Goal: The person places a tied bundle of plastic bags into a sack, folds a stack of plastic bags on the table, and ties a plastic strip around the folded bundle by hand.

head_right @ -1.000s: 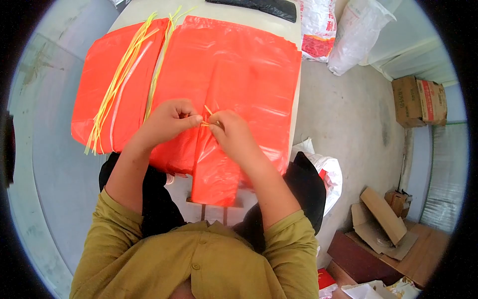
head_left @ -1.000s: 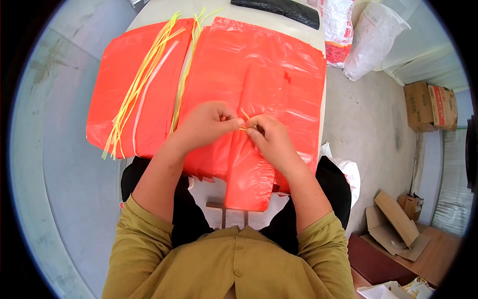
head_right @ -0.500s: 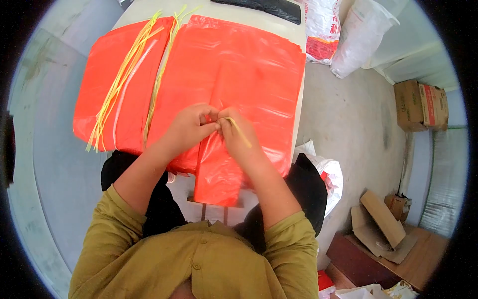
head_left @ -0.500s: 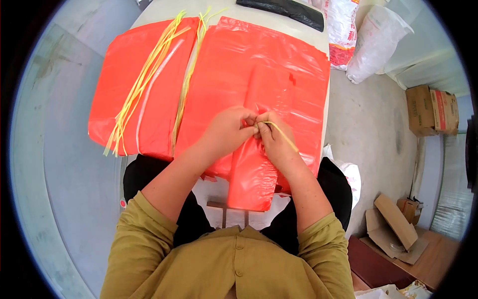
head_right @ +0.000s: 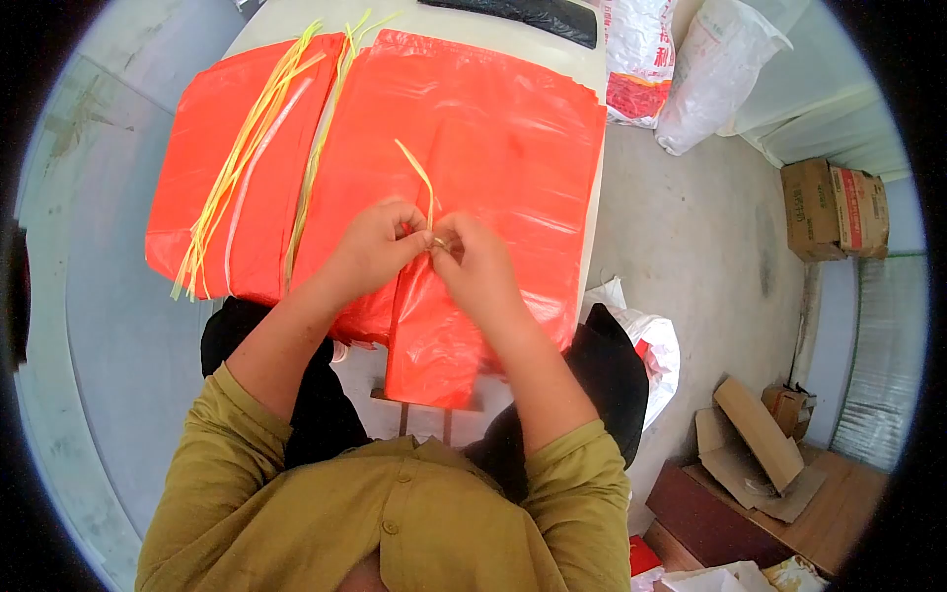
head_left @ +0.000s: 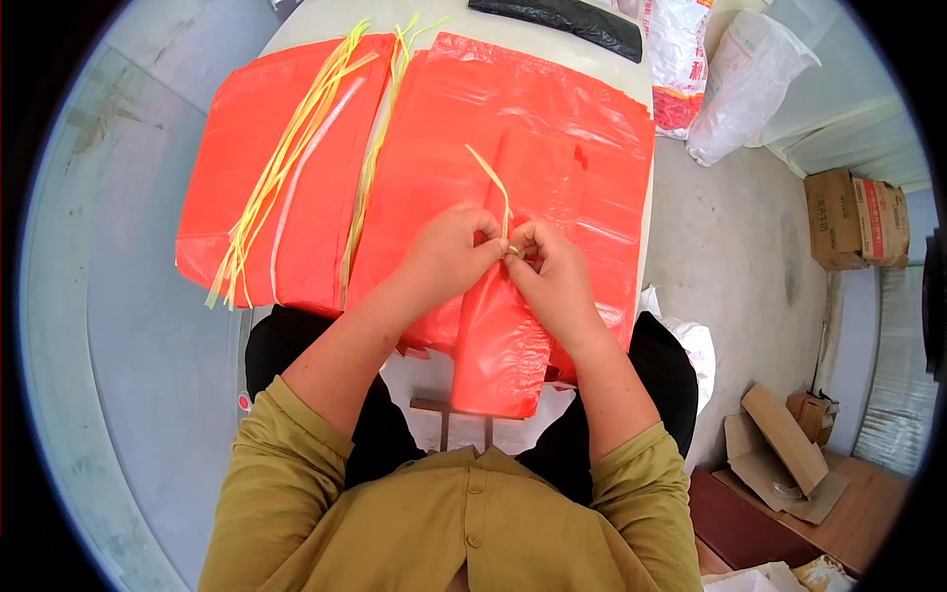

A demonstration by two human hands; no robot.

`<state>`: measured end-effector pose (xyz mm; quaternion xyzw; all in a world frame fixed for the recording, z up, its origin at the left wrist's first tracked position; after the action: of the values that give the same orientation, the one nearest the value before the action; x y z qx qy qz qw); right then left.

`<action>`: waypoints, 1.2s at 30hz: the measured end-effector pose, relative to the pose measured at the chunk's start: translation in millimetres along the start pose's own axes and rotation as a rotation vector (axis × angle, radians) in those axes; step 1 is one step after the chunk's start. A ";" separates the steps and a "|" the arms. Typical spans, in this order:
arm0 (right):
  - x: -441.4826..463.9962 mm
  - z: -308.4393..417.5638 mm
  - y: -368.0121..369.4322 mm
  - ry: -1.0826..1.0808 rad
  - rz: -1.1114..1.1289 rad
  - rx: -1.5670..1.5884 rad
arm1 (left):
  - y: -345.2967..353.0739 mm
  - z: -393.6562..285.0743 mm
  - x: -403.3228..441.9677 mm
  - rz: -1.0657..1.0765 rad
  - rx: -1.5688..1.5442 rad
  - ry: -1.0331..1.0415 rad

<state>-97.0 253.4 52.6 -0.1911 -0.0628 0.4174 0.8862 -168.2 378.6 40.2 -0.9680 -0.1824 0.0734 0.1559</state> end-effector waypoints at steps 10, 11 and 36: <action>-7.8 33.6 -9.5 -0.343 -0.128 -0.443 | 0.9 -7.3 -4.0 0.136 -0.031 0.013; -7.7 32.3 -10.2 -0.326 -0.120 -0.448 | -0.9 -9.1 -4.7 0.131 -0.039 0.051; -28.6 29.3 -37.8 -0.177 0.057 -0.461 | -23.8 -18.7 -7.2 -0.400 0.479 0.273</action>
<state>-96.2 218.1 95.7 -0.3526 -0.2284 0.4317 0.7982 -178.9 391.8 66.2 -0.8498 -0.3237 -0.0481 0.4132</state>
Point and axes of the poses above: each hand's wrist, its own x-axis towards the middle knuckle, its own y-axis out of the palm, z = x × y, the point moved 8 cm from there along x, towards the middle knuckle, and after that the axes turned 6 degrees about -x, right-handed, at the moved point
